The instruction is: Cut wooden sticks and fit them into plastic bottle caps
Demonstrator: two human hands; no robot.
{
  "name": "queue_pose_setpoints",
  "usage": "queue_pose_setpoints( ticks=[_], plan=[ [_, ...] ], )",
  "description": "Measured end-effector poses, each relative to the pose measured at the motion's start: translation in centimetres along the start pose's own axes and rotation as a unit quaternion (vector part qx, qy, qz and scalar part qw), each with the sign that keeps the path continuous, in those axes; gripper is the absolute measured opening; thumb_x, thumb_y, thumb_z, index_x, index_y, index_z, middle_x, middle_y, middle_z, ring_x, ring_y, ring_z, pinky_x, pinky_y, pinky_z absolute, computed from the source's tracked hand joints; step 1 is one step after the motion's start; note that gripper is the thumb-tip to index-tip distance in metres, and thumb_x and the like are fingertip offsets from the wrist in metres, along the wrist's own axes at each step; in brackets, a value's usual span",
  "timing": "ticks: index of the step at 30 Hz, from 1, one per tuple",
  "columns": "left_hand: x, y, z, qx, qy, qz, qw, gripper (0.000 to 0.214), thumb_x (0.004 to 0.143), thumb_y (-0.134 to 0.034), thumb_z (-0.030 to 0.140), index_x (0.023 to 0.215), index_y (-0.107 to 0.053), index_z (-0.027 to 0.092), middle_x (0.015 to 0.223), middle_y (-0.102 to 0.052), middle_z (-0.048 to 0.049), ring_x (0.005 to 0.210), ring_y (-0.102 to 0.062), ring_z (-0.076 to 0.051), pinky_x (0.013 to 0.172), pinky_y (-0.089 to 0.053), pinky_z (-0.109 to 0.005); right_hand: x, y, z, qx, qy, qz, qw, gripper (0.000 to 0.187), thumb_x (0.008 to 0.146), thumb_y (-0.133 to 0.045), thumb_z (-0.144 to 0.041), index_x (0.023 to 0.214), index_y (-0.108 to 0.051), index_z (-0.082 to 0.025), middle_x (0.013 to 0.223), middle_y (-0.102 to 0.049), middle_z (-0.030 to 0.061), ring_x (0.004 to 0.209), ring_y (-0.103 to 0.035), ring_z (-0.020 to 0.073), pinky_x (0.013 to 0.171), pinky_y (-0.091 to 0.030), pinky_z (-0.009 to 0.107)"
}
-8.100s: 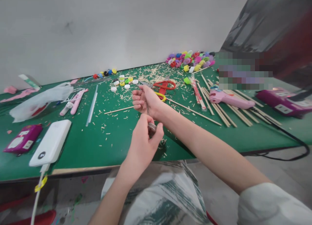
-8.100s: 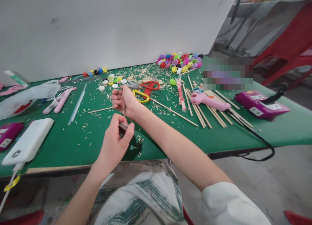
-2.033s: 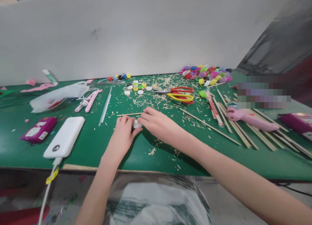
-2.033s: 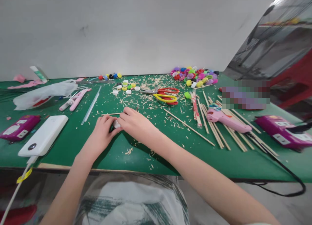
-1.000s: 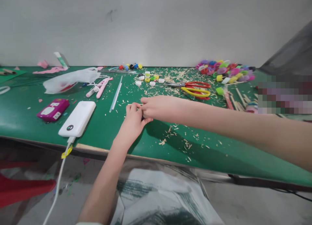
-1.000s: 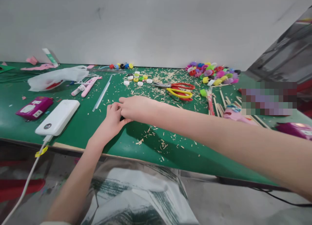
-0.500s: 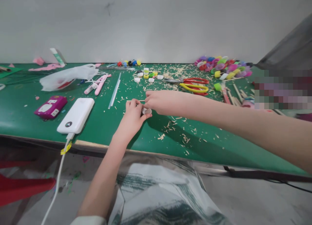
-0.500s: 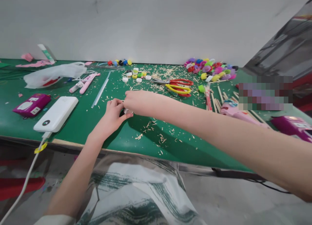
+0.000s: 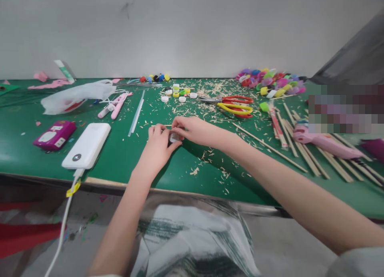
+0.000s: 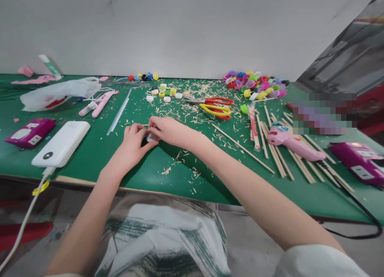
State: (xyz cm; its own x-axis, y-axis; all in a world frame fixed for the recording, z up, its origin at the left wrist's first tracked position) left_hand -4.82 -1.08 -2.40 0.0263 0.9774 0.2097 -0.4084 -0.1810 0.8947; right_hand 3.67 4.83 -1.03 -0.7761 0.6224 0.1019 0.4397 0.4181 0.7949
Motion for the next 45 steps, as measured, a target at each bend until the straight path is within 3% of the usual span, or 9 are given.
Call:
queue_pose_setpoints(
  ticks=[3, 6, 13, 18, 26, 41, 45],
  plan=[
    [-0.1, -0.1, -0.1, 0.005, 0.002, 0.000, 1.000, 0.032, 0.084, -0.059, 0.038, 0.106, -0.058, 0.013, 0.113, -0.049, -0.0107, 0.113, -0.040, -0.026, 0.103, -0.037, -0.047, -0.2, -0.3, 0.5, 0.044, -0.020, 0.039, 0.998, 0.017, 0.091, -0.045, -0.029, 0.085, -0.057, -0.018, 0.071, -0.064, 0.0005, 0.066, -0.056, 0.0122, 0.064, -0.038, 0.025],
    [-0.2, -0.1, -0.2, 0.007, -0.005, -0.001, 1.000, 0.034, 0.083, -0.060, 0.039, 0.106, -0.057, 0.014, 0.114, -0.048, -0.0102, 0.113, -0.039, -0.026, 0.104, -0.036, -0.046, -0.5, -0.5, 0.4, 0.053, 0.006, 0.073, 0.996, 0.021, 0.091, -0.047, -0.033, 0.082, -0.059, -0.018, 0.072, -0.063, 0.0000, 0.067, -0.052, 0.0125, 0.065, -0.037, 0.025],
    [-0.2, 0.1, -0.3, -0.005, -0.014, 0.000, 1.000, 0.026, 0.084, -0.060, 0.036, 0.101, -0.057, 0.017, 0.113, -0.049, -0.0081, 0.112, -0.041, -0.025, 0.105, -0.035, -0.047, -1.1, -0.6, -0.8, -0.087, 0.125, 0.127, 0.980, 0.026, 0.096, -0.041, -0.028, 0.081, -0.059, -0.016, 0.080, -0.061, 0.0058, 0.079, -0.044, 0.0174, 0.078, -0.036, 0.030],
    [-0.2, 0.2, -0.1, -0.007, -0.012, 0.000, 1.000, 0.022, 0.085, -0.059, 0.035, 0.099, -0.058, 0.018, 0.108, -0.050, -0.0069, 0.108, -0.042, -0.025, 0.101, -0.038, -0.045, -1.2, -0.8, -1.1, -0.161, 0.136, 0.154, 0.965, 0.031, 0.097, -0.036, -0.031, 0.079, -0.058, -0.016, 0.077, -0.057, 0.0072, 0.075, -0.040, 0.0188, 0.076, -0.034, 0.031],
    [-0.3, 0.1, -0.1, -0.021, -0.004, -0.011, 1.000, 0.024, 0.084, -0.060, 0.033, 0.099, -0.057, 0.015, 0.109, -0.051, -0.0082, 0.109, -0.042, -0.024, 0.102, -0.038, -0.043, -1.4, -1.2, -1.5, -0.115, 0.149, 0.126, 0.974, 0.027, 0.097, -0.037, -0.025, 0.076, -0.052, -0.018, 0.077, -0.055, 0.0049, 0.074, -0.040, 0.0173, 0.075, -0.034, 0.030],
    [-0.3, 0.4, -0.1, -0.029, 0.004, -0.011, 1.000, 0.023, 0.083, -0.061, 0.033, 0.098, -0.058, 0.017, 0.107, -0.051, -0.0074, 0.109, -0.043, -0.025, 0.101, -0.038, -0.045, -1.1, -0.8, -0.5, -0.059, 0.096, 0.125, 0.986, 0.025, 0.094, -0.042, -0.027, 0.070, -0.047, -0.019, 0.072, -0.053, 0.0026, 0.073, -0.040, 0.0163, 0.075, -0.034, 0.030],
    [-0.2, 0.5, -0.3, -0.009, -0.005, 0.002, 1.000, 0.029, 0.086, -0.058, 0.031, 0.110, -0.058, 0.015, 0.113, -0.050, -0.0096, 0.110, -0.041, -0.026, 0.102, -0.037, -0.044, -1.0, 0.3, 0.9, 0.032, 0.006, 0.130, 0.991, 0.028, 0.091, -0.044, -0.031, 0.065, -0.045, -0.020, 0.062, -0.048, -0.0017, 0.065, -0.041, 0.0138, 0.067, -0.033, 0.028]
  ],
)
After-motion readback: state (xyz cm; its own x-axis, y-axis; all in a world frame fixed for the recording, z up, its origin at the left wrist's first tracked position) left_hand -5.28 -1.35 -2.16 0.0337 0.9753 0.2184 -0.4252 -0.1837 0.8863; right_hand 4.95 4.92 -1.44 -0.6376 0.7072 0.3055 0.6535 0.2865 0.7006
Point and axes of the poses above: each hand's wrist, its own x-axis towards the middle knuckle, its own y-axis out of the back of the hand, z = x × y, the point moved 7 cm from there along x, towards the middle knuckle
